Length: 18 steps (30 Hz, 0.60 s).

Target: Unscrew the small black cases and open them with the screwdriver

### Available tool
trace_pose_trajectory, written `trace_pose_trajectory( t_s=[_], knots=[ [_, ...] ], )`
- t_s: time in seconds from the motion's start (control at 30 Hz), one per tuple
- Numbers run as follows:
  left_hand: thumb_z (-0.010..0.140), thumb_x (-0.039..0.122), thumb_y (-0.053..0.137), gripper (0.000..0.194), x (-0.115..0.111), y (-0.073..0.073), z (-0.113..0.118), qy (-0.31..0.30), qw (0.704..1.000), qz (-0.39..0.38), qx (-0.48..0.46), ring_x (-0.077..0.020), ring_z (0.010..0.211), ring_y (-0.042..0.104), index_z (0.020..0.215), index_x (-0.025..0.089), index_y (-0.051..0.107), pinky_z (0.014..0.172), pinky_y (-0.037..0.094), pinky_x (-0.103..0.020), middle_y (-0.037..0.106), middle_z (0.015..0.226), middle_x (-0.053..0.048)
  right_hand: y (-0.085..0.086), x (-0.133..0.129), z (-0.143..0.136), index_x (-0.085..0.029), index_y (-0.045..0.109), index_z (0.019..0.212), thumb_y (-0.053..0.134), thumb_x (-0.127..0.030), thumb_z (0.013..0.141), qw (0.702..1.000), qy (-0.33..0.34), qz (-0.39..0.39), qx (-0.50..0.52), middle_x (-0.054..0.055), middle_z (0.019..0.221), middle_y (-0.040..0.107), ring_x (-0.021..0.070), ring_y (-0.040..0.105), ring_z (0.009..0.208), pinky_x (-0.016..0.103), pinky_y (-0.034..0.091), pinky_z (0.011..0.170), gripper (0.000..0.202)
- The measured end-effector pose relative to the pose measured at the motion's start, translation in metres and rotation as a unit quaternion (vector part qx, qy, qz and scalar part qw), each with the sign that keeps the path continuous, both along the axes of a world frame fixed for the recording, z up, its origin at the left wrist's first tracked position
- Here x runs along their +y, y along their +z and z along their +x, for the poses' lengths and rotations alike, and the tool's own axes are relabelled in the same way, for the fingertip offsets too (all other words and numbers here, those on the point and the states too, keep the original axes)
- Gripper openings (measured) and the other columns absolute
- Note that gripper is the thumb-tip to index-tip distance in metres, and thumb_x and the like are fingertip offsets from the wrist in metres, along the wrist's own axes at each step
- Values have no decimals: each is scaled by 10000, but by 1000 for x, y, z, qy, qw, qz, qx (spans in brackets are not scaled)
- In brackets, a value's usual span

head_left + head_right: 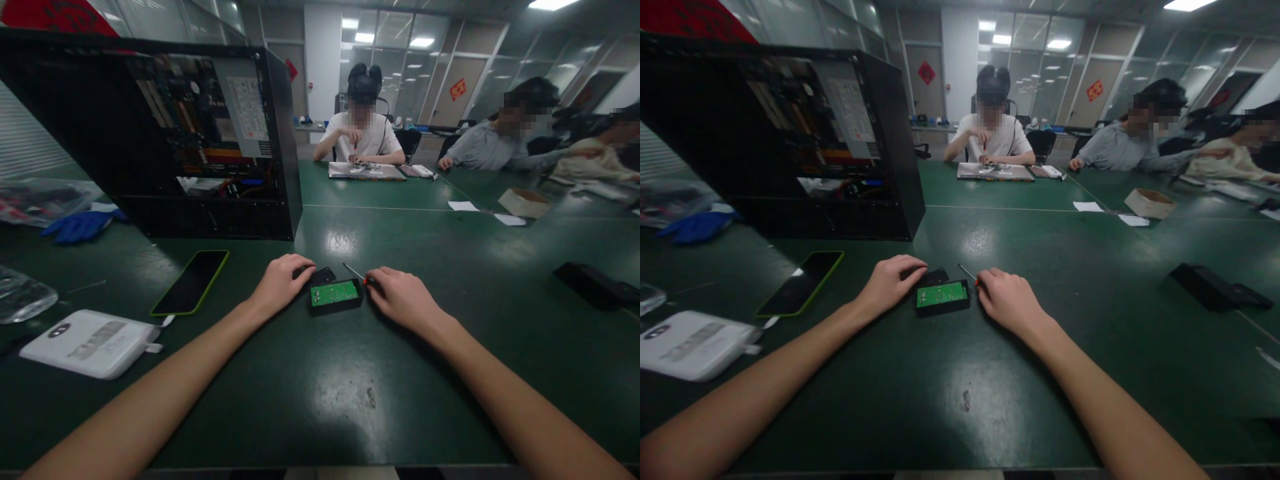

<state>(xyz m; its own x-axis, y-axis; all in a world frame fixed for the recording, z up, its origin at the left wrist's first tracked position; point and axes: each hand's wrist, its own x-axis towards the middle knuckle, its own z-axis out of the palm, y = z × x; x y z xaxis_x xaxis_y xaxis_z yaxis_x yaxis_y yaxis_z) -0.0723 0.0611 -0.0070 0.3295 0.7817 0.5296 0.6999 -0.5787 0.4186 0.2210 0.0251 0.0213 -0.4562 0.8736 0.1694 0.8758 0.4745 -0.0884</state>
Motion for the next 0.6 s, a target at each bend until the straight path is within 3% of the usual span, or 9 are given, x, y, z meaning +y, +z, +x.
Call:
trace_pose_trajectory(
  t_s=[0.17, 0.27, 0.4, 0.47, 0.6],
  knots=[
    [1000, 234, 592, 193, -11, 1, 5, -1, 1000, -15, -4, -265, 1006, 722, 1045, 218, 779, 927, 563, -444, 797, 1072, -61, 1, -5, -4, -189, 700, 1137, 426, -306, 1062, 1000, 9, 10, -7, 103, 1063, 720, 215, 698, 855, 314, 479, 693, 307],
    [1007, 223, 586, 195, -17, 1, 8, -3, 1000, -28, 6, -267, 1023, 708, 1079, 223, 767, 927, 556, -442, 787, 1096, -63, 0, -8, -8, -171, 673, 1223, 388, -298, 1087, 994, 64, 43, 78, 125, 1175, 714, 237, 672, 1043, 363, 532, 873, 340],
    [1018, 216, 571, 208, -20, 1, 8, 7, 999, -35, 18, -269, 1039, 693, 1122, 218, 751, 931, 546, -437, 773, 1111, -74, -3, -14, -15, -133, 550, 1426, 526, -441, 1050, 976, 160, 69, 131, 166, 1447, 606, 294, 546, 1311, 480, 460, 1113, 486],
    [1024, 221, 562, 214, -21, 1, 7, 16, 999, -28, 21, -268, 1025, 686, 1133, 205, 746, 933, 542, -439, 765, 1090, -81, -5, -15, -19, -125, 492, 1489, 574, -493, 1020, 973, 185, 70, 118, 179, 1515, 554, 319, 498, 1375, 522, 426, 1153, 602],
    [1030, 232, 543, 219, -22, 4, 7, 25, 999, -17, 21, -266, 999, 686, 1103, 188, 745, 935, 542, -439, 752, 1050, -91, -8, -16, -22, -143, 450, 1530, 560, -477, 1024, 973, 196, 64, 100, 183, 1546, 529, 330, 481, 1410, 554, 395, 1177, 616]
  ],
)
